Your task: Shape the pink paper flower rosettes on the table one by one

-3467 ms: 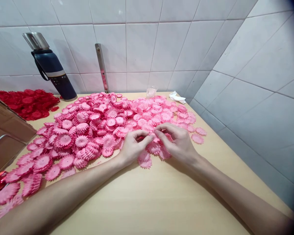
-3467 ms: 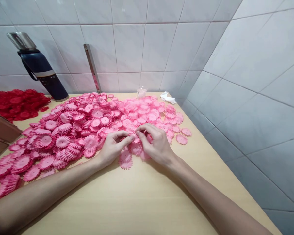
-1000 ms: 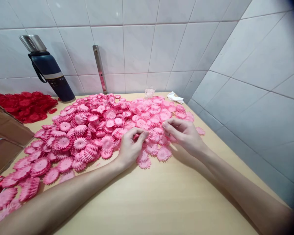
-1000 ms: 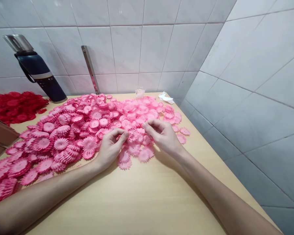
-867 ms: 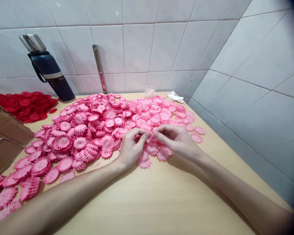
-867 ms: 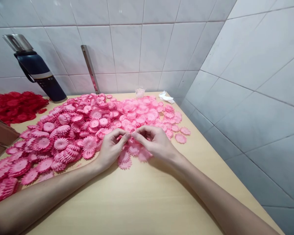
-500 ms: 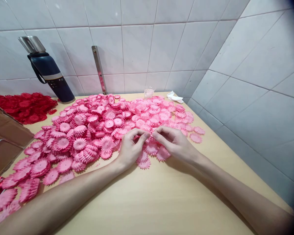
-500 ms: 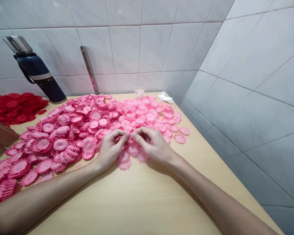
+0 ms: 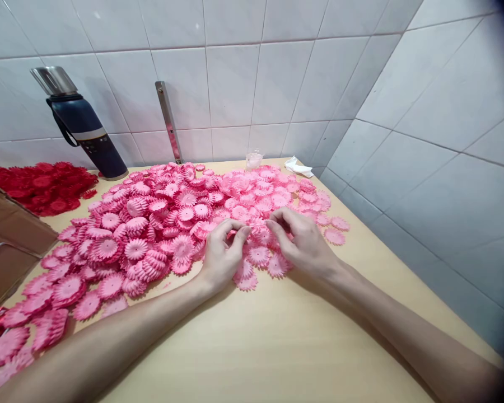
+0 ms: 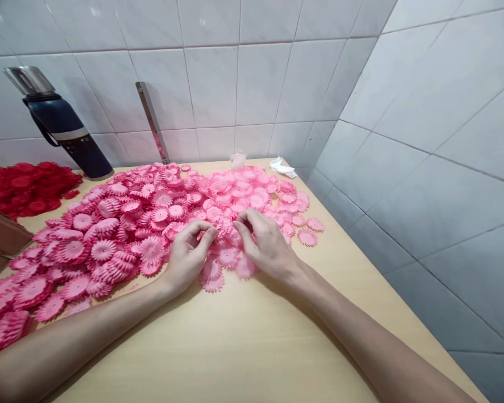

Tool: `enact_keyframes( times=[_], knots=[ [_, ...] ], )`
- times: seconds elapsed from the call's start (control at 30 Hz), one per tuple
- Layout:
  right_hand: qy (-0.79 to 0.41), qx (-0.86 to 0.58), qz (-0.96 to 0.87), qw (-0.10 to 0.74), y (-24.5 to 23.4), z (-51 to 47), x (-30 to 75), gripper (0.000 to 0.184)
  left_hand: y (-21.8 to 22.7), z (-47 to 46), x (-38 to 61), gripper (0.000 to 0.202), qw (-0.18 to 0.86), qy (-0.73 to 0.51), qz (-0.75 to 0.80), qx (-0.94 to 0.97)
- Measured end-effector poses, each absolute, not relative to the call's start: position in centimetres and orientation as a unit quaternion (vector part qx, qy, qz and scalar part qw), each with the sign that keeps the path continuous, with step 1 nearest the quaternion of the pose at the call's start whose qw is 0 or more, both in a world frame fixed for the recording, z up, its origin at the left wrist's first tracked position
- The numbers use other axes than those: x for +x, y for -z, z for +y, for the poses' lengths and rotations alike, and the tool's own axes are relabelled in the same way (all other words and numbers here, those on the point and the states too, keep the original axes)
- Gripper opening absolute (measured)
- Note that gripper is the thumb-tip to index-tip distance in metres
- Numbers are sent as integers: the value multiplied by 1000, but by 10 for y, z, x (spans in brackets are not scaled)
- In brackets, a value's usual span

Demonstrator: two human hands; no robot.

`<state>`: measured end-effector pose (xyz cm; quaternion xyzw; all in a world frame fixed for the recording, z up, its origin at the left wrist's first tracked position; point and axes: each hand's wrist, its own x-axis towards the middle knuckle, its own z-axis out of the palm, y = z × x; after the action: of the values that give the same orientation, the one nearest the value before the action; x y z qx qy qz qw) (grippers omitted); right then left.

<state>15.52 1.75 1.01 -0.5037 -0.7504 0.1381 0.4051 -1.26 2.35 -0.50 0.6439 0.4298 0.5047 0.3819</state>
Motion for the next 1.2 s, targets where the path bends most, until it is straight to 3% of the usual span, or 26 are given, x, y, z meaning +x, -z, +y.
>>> enact_keyframes(
  times=[0.33, 0.53, 0.63, 1.2],
  knots=[
    [-47, -613, -631, 473, -9, 27, 172, 20, 6, 22, -15, 15, 370, -565, 438, 594],
    [-167, -536, -663, 496, -15, 23, 173, 25, 8, 26, -13, 18, 383, -543, 432, 610],
    [-254, -496, -691, 461, -17, 14, 154, 21, 7, 25, -13, 17, 367, -521, 424, 643],
    [-351, -485, -676, 429, -18, 12, 151, 22, 2, 18, -11, 16, 337, -492, 408, 691]
  ],
)
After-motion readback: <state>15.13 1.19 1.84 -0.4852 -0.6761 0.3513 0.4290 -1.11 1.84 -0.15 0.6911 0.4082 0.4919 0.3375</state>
